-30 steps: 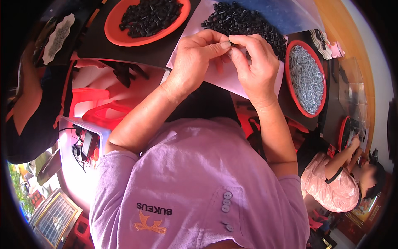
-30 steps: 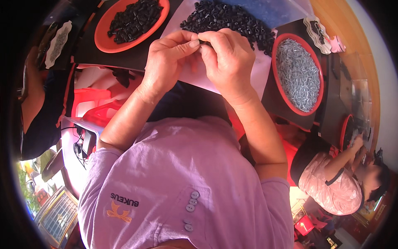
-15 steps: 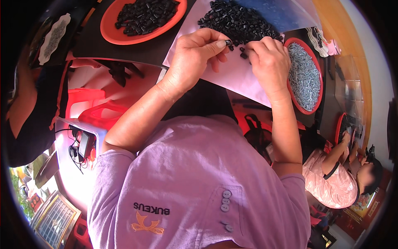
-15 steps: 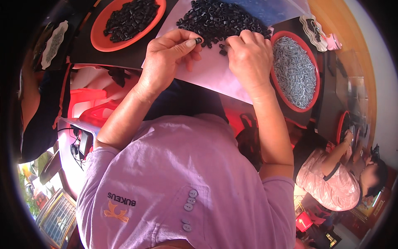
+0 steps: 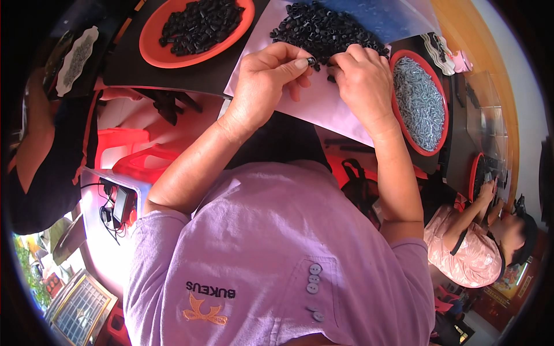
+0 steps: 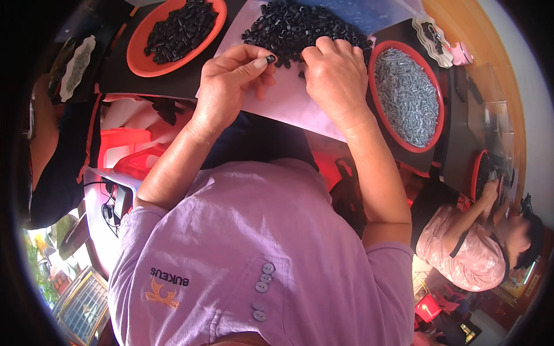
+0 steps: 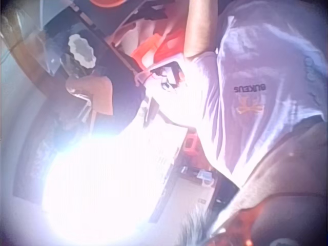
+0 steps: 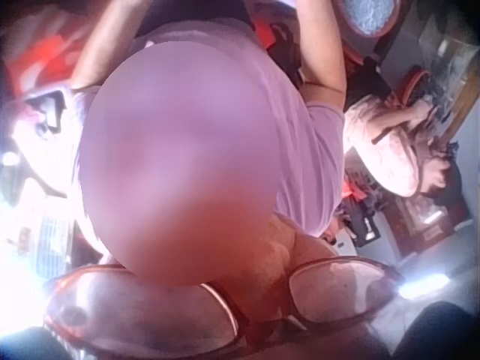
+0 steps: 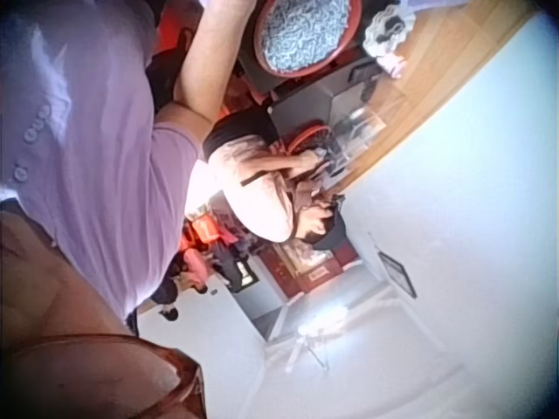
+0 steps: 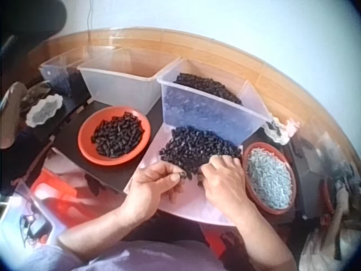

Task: The person assembles plastic components by inserting small pieces into them by hand.

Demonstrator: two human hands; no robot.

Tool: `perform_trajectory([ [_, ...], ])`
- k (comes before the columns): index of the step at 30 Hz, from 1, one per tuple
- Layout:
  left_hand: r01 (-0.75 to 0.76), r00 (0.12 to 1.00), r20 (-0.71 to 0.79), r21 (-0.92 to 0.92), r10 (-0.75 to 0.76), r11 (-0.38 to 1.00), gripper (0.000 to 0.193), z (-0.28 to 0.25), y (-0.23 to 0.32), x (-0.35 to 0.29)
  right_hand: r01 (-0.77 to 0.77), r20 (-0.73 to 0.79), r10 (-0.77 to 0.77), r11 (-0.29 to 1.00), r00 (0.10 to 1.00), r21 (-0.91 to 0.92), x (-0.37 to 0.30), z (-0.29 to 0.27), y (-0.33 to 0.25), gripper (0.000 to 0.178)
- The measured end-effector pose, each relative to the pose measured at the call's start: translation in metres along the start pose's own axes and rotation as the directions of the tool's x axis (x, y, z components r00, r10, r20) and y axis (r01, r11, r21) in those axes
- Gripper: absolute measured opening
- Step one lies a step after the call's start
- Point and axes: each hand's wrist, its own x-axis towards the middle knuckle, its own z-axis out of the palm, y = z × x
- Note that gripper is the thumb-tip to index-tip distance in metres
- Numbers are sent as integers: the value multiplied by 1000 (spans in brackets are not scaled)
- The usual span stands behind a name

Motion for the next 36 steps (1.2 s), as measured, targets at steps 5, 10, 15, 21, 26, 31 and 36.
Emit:
perform_trajectory([
  [5, -17, 1000, -13, -22, 17, 1000, 12, 1, -1, 1, 11, 52, -7, 996, 999, -85, 1, 2, -1, 7],
  [10, -23, 1000, -12, -20, 23, 1000, 12, 0, 0, 0, 12, 62, -5, 993, 998, -120, -1, 2, -1, 10],
  [15, 2, 1000, -25, -27, -3, 1000, 13, 3, 1, -1, -4, 40, 8, 995, 999, -96, -1, 2, -1, 9],
  [21, -60, 991, -129, -215, 32, 975, 17, 10, 9, 3, -29, 3, 29, 1000, 1000, 0, -1, -11, -10, 10],
  [26, -245, 947, -293, -391, 132, 887, 13, 35, 7, 30, -36, -91, 78, 918, 993, 396, 4, -14, -42, 17],
  [31, -197, 960, -262, -362, 104, 911, 17, 39, 12, 35, -224, -16, 414, 524, 910, 822, 5, -4, -62, 12],
  [36, -182, 959, -279, -469, 51, 864, 13, 40, 15, 33, -134, -43, 394, 411, 918, 902, 0, -9, -62, 13],
])
